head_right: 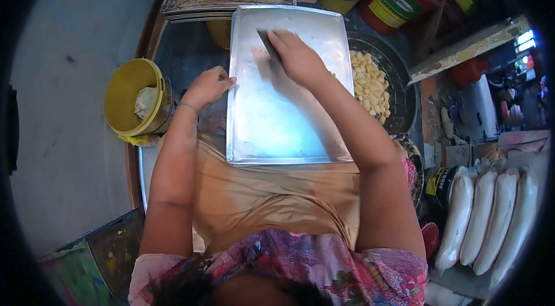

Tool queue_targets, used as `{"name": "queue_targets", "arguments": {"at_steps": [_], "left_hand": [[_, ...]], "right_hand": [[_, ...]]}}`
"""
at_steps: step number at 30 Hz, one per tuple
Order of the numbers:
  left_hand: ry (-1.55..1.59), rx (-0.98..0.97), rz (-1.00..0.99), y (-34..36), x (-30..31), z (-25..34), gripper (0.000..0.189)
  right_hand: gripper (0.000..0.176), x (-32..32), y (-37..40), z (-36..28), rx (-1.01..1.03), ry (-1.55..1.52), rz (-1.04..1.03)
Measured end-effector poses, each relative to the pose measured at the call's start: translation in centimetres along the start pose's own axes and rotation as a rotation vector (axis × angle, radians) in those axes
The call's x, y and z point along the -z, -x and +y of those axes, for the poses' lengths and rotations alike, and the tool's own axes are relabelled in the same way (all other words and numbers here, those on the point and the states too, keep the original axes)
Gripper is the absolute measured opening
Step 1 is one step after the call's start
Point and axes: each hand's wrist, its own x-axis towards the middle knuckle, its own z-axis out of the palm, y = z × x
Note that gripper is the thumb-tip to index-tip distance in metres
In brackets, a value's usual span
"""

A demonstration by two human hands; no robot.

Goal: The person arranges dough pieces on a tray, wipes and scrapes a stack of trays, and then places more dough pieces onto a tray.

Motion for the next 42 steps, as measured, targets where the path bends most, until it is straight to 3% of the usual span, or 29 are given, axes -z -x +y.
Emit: {"name": "queue_targets", "arguments": {"at_steps": [2,5,8,9,11,17,22,25,27,30,31,34,36,37,38,42], "left_hand": [[0.007,0.016,0.049,-0.2,-0.1,0.7,0.043],[-0.007,0.029,0.081,-0.6,-0.6,1.0,0.047],[0.043,0.019,0.089,-1.3,-1.6,0.6,0.050],[0.056,0.012,0.089,-1.5,-1.9,0.3,0.052],[0.049,0.011,0.065,-1.8,-1.8,0.0,0.054],[0.069,0.016,0.053,-2.2,-1.5,-0.5,0.056],[0.085,-0.024,0.060,-2.7,-1.5,-1.0,0.054],[0.082,-0.029,0.053,-2.8,-1.8,-1.6,0.050],[0.088,-0.004,0.045,-2.7,-1.4,-1.2,0.047],[0.095,-0.015,0.029,-2.9,-1.0,-1.6,0.043],[0.081,-0.028,0.034,-3.0,-0.9,-1.6,0.041],[0.052,-0.061,0.008,-2.9,-0.9,-1.7,0.036],[0.065,-0.071,-0.022,-3.2,-0.5,-1.7,0.034],[0.045,-0.086,-0.016,-3.3,-0.5,-1.7,0.034],[0.026,-0.100,-0.006,-3.3,-0.6,-1.7,0.033],[0.006,-0.132,0.029,-3.3,-0.7,-2.0,0.029]], "right_hand": [[0.053,3.0,7.9,-1.1,0.030,0.138,-0.108],[0.061,6.2,18.7,-1.3,0.007,0.114,-0.281],[0.065,6.7,23.3,-0.1,-0.071,0.071,-0.489],[0.066,6.2,23.3,0.6,-0.077,0.053,-0.456],[0.069,4.9,21.3,3.7,-0.076,0.017,-0.387],[0.051,0.4,5.3,12.3,-0.184,-0.030,-0.224],[0.051,-3.8,-4.4,16.8,-0.082,0.137,-0.137],[0.053,-2.7,-1.7,13.2,-0.028,0.032,-0.101],[0.050,1.4,3.6,6.5,-0.114,-0.044,-0.247],[0.060,4.9,11.8,-1.5,-0.046,-0.046,-0.582],[0.065,2.4,15.9,0.0,0.090,-0.117,-0.448],[0.075,3.5,12.9,-1.8,-0.027,-0.111,-0.600],[0.076,4.6,6.9,-1.8,-0.034,0.011,-0.616],[0.074,-1.8,7.5,3.8,0.025,-0.030,-0.271],[0.069,-1.8,3.9,4.6,-0.071,-0.041,-0.291],[0.056,-5.9,-7.4,11.1,-0.115,0.036,-0.156]]}}
